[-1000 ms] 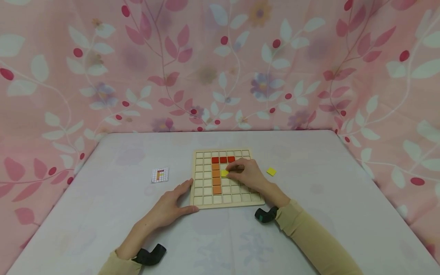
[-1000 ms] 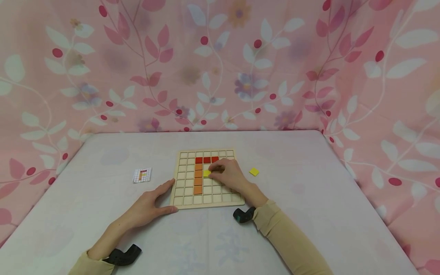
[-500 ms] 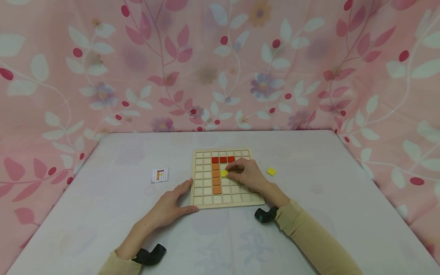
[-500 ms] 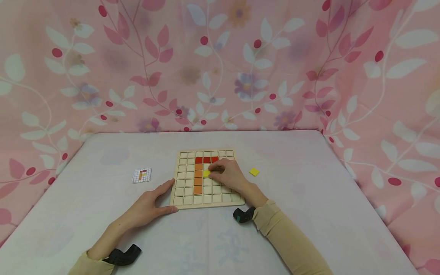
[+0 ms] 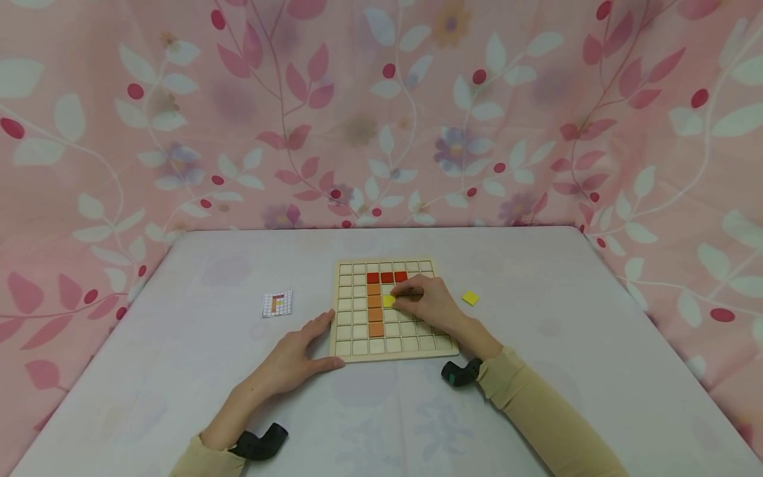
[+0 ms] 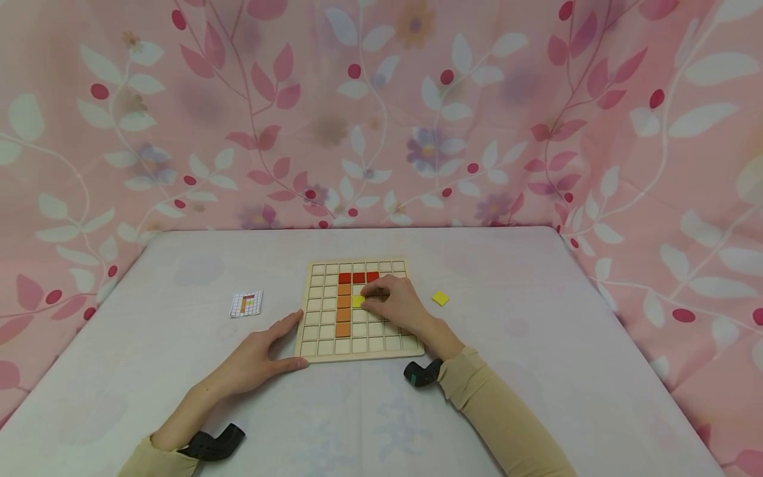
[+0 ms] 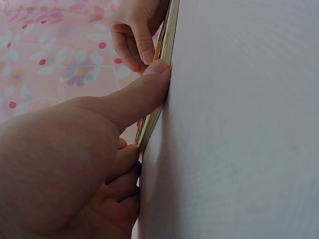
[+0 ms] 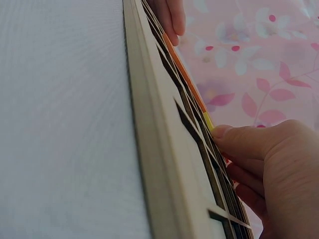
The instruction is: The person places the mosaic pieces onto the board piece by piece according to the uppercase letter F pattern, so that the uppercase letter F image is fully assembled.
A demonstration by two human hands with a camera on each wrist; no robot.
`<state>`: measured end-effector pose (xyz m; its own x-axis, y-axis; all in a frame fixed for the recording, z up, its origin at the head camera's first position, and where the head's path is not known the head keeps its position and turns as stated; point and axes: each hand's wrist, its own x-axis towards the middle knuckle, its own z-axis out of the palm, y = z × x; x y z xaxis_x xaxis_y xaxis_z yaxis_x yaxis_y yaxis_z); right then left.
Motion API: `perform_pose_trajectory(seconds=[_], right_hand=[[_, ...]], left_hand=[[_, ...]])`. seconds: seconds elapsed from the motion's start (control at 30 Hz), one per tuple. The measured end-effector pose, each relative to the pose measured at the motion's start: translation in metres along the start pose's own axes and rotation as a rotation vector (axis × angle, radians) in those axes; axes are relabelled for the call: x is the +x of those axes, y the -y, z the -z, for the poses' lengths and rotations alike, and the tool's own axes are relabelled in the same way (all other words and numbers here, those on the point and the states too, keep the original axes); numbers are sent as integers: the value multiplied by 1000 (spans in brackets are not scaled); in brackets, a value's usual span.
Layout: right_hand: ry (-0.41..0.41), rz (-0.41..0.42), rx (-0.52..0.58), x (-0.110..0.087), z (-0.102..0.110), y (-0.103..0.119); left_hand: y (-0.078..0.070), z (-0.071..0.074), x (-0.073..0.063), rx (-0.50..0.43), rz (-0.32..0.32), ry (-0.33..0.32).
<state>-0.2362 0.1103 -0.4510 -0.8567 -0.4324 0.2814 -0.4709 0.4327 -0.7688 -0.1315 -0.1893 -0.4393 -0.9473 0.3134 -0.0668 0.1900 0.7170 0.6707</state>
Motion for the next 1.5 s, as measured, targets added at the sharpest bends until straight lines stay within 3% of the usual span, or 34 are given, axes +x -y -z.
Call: perform_pose_trajectory(seconds=[0.33,0.53,0.8,1.2,1.5], right_hand=[[-9,30,2,1,0,-2],[-11,-39,2,0,5,2],[-72,-172,9,-8,36,-3],[-116,-236,-85,-39,92,-35],[-137,-259,-105,-57,114,-49]], left_hand=[[-1,1,1,11,-1,-3],[-2,-1,1,-9,6,3],[-2,-1,-1,-15,21,2],[-3,-1,-1,-6,21,2],[-3,0,-1,0,20,1]])
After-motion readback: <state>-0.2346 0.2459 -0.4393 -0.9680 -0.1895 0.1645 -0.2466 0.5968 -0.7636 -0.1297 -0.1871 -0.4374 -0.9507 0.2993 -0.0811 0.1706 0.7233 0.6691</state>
